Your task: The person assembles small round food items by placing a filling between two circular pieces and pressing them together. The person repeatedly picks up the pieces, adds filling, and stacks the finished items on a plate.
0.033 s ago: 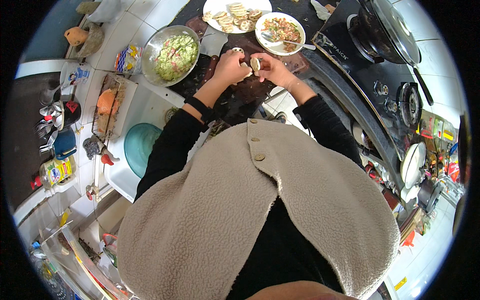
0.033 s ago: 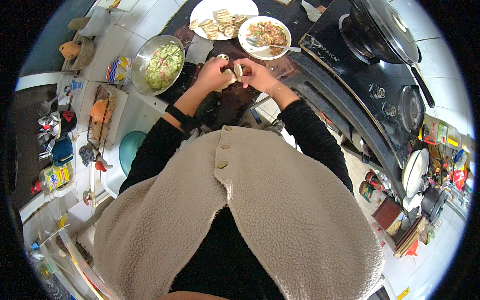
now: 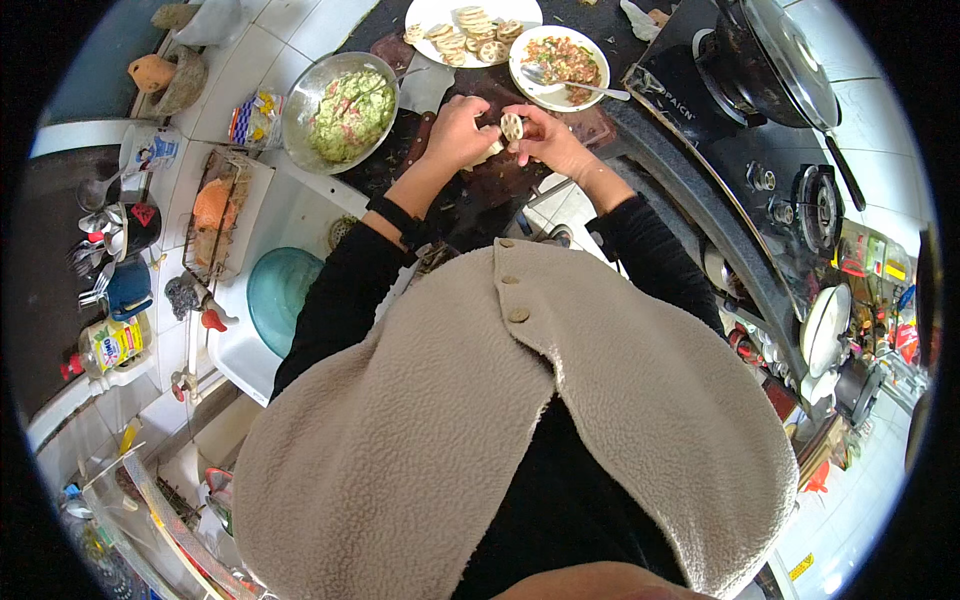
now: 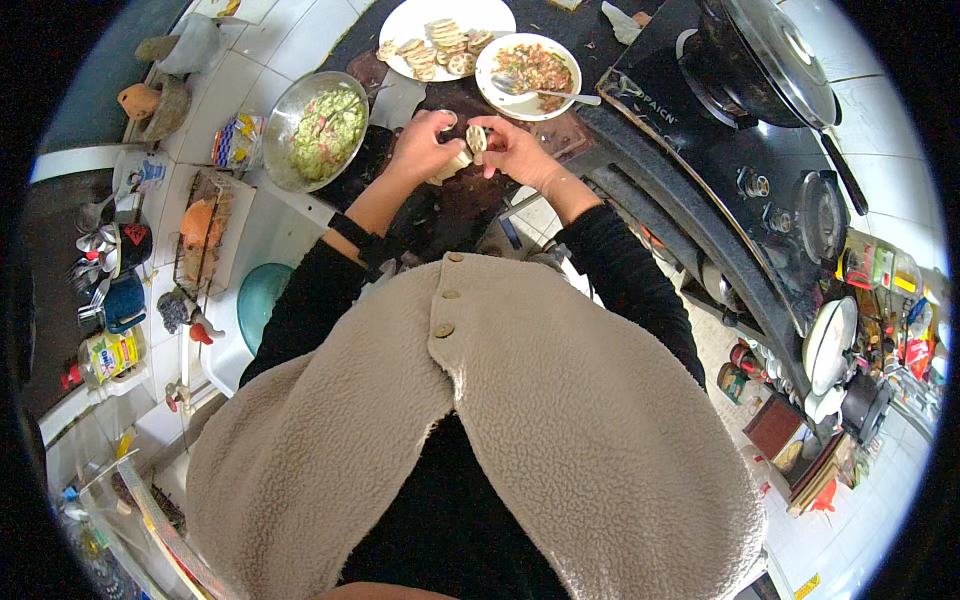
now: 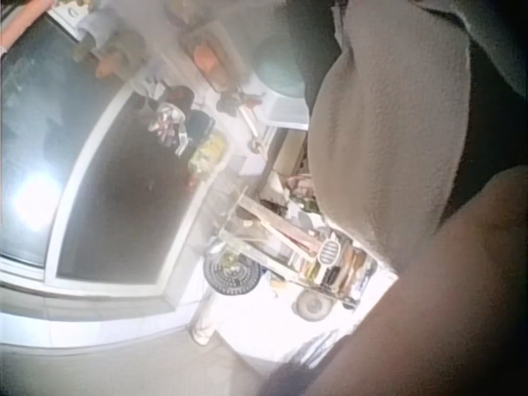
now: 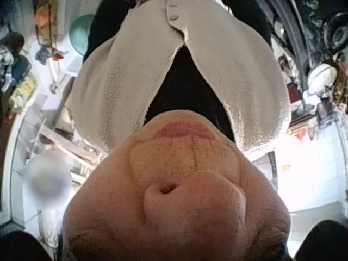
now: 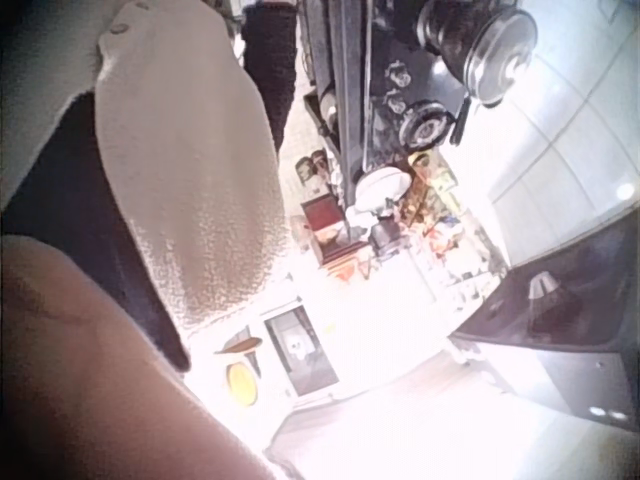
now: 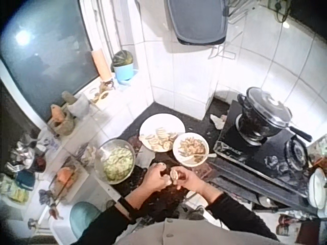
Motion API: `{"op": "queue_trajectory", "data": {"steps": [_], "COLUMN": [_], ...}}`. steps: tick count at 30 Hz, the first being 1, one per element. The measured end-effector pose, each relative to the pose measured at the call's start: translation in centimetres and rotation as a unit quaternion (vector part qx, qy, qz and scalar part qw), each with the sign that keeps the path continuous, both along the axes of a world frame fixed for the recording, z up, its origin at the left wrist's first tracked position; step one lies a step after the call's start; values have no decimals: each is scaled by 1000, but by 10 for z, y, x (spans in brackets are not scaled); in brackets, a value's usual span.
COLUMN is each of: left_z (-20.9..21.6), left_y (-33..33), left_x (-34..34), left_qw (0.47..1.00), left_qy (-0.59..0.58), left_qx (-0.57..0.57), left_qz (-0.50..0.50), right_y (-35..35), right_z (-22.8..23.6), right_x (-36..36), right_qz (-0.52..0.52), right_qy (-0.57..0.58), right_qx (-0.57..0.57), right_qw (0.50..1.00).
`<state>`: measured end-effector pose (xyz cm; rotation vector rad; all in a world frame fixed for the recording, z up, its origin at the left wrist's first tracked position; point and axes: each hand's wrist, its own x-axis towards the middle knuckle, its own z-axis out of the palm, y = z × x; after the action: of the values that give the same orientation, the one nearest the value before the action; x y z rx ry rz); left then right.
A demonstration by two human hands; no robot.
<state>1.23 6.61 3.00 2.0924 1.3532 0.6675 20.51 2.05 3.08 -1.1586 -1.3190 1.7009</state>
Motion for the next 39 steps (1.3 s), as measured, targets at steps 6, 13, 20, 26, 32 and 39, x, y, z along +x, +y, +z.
{"op": "queue_trajectory", "data": {"steps": [6, 13, 20, 26, 32, 39], "left_z": [22, 36, 32, 25, 19, 20], "left_y": [2, 12, 13, 16, 21, 30], "left_x": [17, 19, 34, 46, 45, 52], "left_qw": [838, 776, 781, 752, 762, 760], "left_qy": [-327, -452, -432, -458, -471, -457], "left_qx": [-437, -432, -438, -453, -426, -436], "left_qz": [-23, 87, 109, 140, 130, 152], "right_y": [-16, -31, 22, 40, 27, 22], "right_z": [32, 18, 24, 27, 30, 34], "right_x": [11, 69, 77, 48, 48, 36], "right_qz": [-7, -442, -400, -274, -292, -211], "right_qy": [91, -11, 33, -223, -356, -430], "right_qx": [-7, -92, 82, 158, 358, 387], "right_qw": [996, 892, 912, 922, 812, 788]}}
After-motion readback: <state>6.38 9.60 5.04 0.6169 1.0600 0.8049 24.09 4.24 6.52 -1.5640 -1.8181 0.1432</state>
